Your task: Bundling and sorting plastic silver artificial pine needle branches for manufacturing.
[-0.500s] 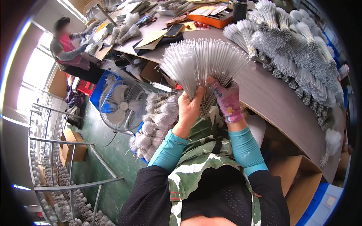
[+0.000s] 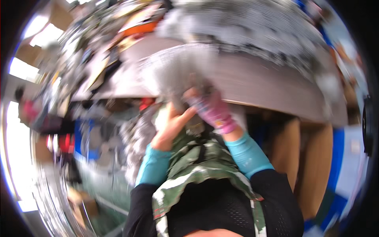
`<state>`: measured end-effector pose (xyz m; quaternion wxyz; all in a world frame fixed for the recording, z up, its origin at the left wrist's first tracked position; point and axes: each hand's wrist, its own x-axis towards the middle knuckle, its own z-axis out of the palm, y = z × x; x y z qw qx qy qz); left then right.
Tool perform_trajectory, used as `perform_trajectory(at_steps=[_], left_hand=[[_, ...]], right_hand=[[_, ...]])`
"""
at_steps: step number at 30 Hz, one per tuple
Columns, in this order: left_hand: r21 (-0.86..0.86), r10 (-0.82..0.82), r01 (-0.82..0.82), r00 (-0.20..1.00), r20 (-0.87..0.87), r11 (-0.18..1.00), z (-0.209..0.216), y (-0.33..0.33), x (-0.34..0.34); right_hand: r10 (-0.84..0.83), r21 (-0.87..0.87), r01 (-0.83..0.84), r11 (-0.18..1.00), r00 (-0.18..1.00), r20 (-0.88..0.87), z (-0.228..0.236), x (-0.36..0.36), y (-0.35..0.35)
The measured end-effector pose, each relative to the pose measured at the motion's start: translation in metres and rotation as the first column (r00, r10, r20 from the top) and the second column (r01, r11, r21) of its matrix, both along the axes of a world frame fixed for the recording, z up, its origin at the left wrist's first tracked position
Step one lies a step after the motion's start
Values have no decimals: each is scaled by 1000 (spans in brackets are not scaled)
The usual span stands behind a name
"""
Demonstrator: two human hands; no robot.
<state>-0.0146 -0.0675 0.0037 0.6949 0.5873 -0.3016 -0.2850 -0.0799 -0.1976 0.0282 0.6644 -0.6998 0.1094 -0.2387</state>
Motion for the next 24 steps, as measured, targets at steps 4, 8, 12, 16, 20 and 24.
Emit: perform_trajectory(at_steps=[4,8,12,16,20,24], left_hand=[[103,-117,102,982,151,989,-35,-25,-41],[390,-544,388,686,483,835,-11,-65,-74],[240,-655,618,744,130,749,10,-91,-110],[349,-655,569,724,217,745,1,-92,-99],[398,-653,585,756,50,707,-24,-84,-88],[436,-579,553,811,-85,710,-56,-73,-66]], right_hand=[[-81,-46,80,996,997,-21,-35,-40,-16],[-328,296,333,895,942,-68,-33,-110,-25],[-392,629,295,719,920,17,-30,-160,-51],[-646,379,643,666,751,-139,11,-228,-90],[-829,-86,832,548,527,-184,25,-348,-153],[-830,-384,779,497,296,-473,-35,-435,-187]])
